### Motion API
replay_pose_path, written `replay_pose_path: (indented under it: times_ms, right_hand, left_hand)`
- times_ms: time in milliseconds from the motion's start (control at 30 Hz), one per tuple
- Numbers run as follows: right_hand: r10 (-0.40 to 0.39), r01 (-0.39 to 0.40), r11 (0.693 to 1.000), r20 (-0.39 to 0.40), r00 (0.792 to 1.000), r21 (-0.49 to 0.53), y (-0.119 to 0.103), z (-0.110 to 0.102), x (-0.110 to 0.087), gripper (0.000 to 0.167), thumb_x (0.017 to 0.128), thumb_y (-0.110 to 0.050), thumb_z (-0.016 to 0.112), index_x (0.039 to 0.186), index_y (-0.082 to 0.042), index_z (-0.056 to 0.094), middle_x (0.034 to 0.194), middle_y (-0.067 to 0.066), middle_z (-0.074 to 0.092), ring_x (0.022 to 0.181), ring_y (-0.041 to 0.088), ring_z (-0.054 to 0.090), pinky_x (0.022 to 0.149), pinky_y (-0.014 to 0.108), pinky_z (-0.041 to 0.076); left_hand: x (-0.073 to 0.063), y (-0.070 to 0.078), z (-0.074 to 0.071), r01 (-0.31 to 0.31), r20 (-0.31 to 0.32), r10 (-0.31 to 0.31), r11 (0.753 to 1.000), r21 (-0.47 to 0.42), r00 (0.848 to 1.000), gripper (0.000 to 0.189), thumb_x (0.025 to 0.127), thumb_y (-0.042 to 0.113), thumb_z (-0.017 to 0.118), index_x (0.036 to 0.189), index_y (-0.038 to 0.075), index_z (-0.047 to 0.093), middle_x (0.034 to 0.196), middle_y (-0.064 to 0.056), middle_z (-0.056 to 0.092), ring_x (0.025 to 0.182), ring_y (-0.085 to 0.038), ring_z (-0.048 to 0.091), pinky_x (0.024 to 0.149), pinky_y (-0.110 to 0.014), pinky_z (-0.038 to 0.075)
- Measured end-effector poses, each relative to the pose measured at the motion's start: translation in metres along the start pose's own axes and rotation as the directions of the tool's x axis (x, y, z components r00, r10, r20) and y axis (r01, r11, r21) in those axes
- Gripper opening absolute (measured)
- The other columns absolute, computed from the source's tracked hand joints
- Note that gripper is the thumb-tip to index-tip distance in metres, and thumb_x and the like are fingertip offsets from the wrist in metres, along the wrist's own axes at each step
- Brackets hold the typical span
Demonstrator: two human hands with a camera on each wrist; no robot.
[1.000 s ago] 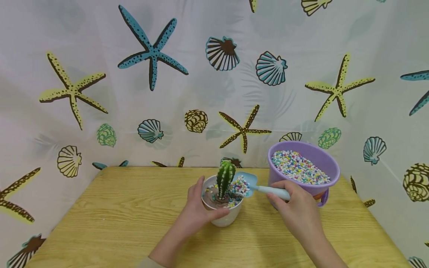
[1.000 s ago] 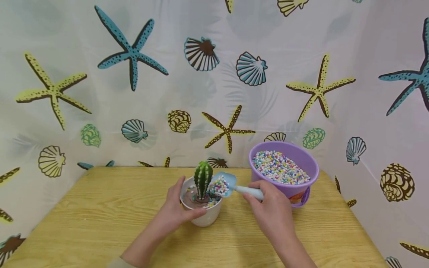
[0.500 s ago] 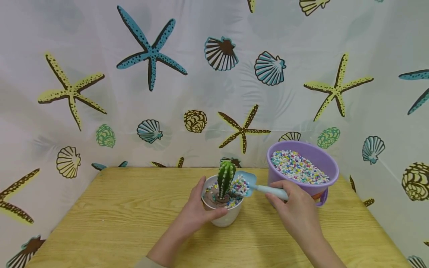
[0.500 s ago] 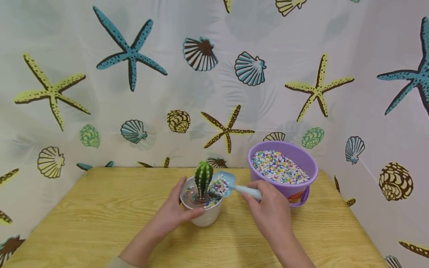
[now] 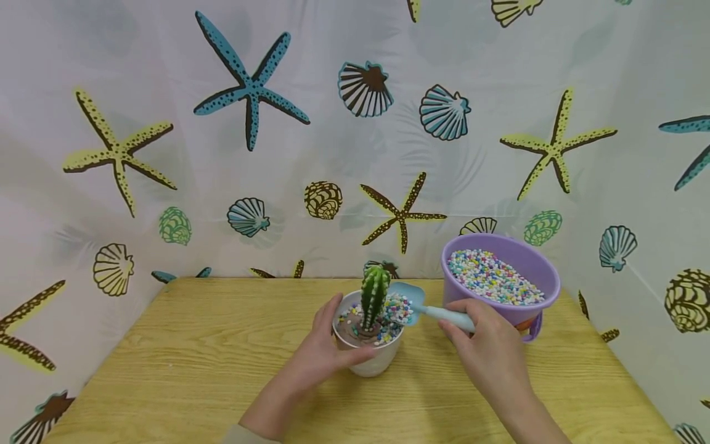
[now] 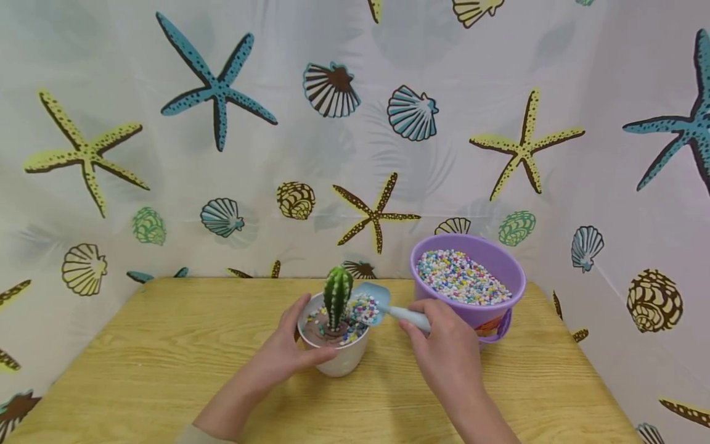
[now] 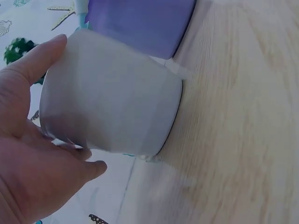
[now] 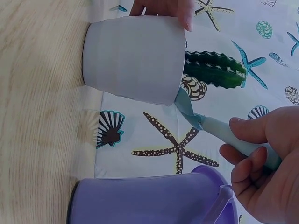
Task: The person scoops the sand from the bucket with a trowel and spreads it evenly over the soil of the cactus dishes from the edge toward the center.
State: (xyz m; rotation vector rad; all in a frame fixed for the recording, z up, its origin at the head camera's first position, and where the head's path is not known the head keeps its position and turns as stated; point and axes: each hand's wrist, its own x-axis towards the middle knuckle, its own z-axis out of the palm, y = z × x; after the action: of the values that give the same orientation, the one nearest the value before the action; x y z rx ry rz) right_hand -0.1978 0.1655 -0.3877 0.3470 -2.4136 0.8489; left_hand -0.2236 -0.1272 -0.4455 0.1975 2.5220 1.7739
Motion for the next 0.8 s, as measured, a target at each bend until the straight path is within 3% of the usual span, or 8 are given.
replay_pose_path:
  times_ms: [167, 633, 800]
  right_hand:
    - [-0.014, 0.014, 1.0, -0.018, 1.0, -0.001, -0.001, 0.0, 0.0, 0.023, 0.093, -0.017, 0.093, 0.112, -0.012, 0.08, 0.099, 0.002, 0.076, 0.076, 0.01, 0.063, 0.066, 0.034, 0.053]
    - [-0.037, 0.036, 0.999, -0.04, 0.999, -0.024, -0.003, 0.002, 0.003, 0.025, 0.091, -0.014, 0.094, 0.111, -0.012, 0.08, 0.099, 0.004, 0.076, 0.076, 0.012, 0.065, 0.066, 0.037, 0.055]
    - [-0.041, 0.04, 0.999, -0.046, 0.998, -0.031, -0.003, 0.002, 0.005, 0.025, 0.09, -0.013, 0.094, 0.111, -0.012, 0.08, 0.099, 0.004, 0.076, 0.077, 0.013, 0.067, 0.066, 0.039, 0.055]
  left_hand:
    - [0.002, -0.003, -0.003, 0.002, 0.014, -0.002, 1.0, -0.022, 1.0, 0.13, 0.082, 0.043, 0.101, 0.178, 0.021, 0.017, 0.178, -0.02, 0.026, 0.162, -0.047, 0.026, 0.126, -0.07, 0.027]
    - [0.003, 0.002, 0.014, -0.034, -0.101, 0.045, 0.993, 0.114, 0.994, 0.131, 0.081, 0.045, 0.101, 0.177, 0.014, 0.018, 0.171, -0.027, 0.022, 0.152, -0.053, 0.038, 0.12, -0.067, 0.041]
    - [0.005, 0.005, 0.009, -0.024, -0.057, 0.031, 0.992, 0.12, 0.998, 0.132, 0.082, 0.048, 0.1, 0.178, 0.018, 0.015, 0.174, -0.026, 0.016, 0.152, -0.056, 0.038, 0.119, -0.069, 0.041]
